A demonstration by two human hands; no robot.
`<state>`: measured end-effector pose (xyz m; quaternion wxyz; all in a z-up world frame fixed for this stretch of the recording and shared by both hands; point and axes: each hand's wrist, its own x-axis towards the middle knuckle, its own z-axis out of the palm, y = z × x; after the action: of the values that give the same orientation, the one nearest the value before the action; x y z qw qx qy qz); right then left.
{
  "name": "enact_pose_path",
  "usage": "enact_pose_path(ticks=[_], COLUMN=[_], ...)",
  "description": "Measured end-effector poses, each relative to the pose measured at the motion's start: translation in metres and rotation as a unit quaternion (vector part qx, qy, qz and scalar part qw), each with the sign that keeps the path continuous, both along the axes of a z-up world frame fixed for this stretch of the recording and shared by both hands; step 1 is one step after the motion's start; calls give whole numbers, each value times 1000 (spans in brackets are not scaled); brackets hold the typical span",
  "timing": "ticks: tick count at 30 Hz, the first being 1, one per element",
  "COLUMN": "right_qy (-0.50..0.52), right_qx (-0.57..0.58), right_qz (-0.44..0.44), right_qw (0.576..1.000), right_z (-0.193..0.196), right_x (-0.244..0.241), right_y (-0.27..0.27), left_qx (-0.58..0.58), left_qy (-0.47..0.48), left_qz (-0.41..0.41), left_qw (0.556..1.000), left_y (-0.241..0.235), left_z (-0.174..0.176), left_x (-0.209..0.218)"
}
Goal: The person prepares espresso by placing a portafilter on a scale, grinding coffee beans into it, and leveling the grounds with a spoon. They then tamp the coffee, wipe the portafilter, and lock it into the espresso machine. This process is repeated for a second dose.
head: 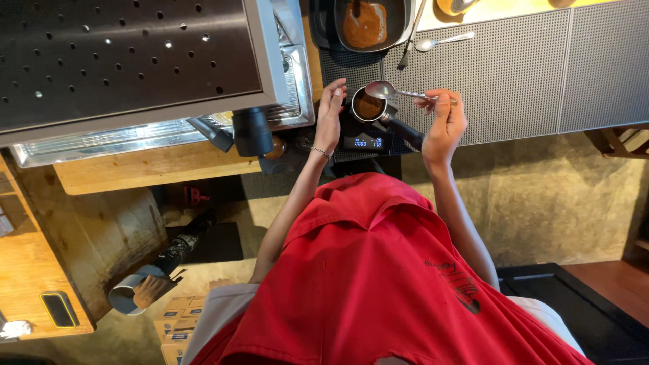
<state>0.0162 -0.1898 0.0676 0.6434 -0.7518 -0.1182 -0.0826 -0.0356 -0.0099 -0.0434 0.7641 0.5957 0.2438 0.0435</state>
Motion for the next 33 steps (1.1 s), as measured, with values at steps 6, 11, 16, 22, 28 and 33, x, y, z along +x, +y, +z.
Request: enact_pose_path(ticks=[6,11,16,22,28,33], right_qy=[32,91,123,189,180,220], right_qx=[-7,4,-18,-86,-110,-107], right_qz=[-10,-32,-35,-7,11,15], right_qw=[999,995,992,978,977,970], right_z=[-1,-7,-1,-13,3,2], right_x=[2,19,35,52,52,57], right_y=[4,14,37,59,66,66], left_qx=[16,15,6,5,10,3], left_qy=[2,2,2,57,18,31], left_qz=[-2,-4,-4,7,3,10], left_qw=[1000,1000,1000,998,1000,999], left_y=[5,3,2,2,3,4], left_z=[2,3,-2,1,-1,-2], left_x=[-2,-1,2,6,7,10])
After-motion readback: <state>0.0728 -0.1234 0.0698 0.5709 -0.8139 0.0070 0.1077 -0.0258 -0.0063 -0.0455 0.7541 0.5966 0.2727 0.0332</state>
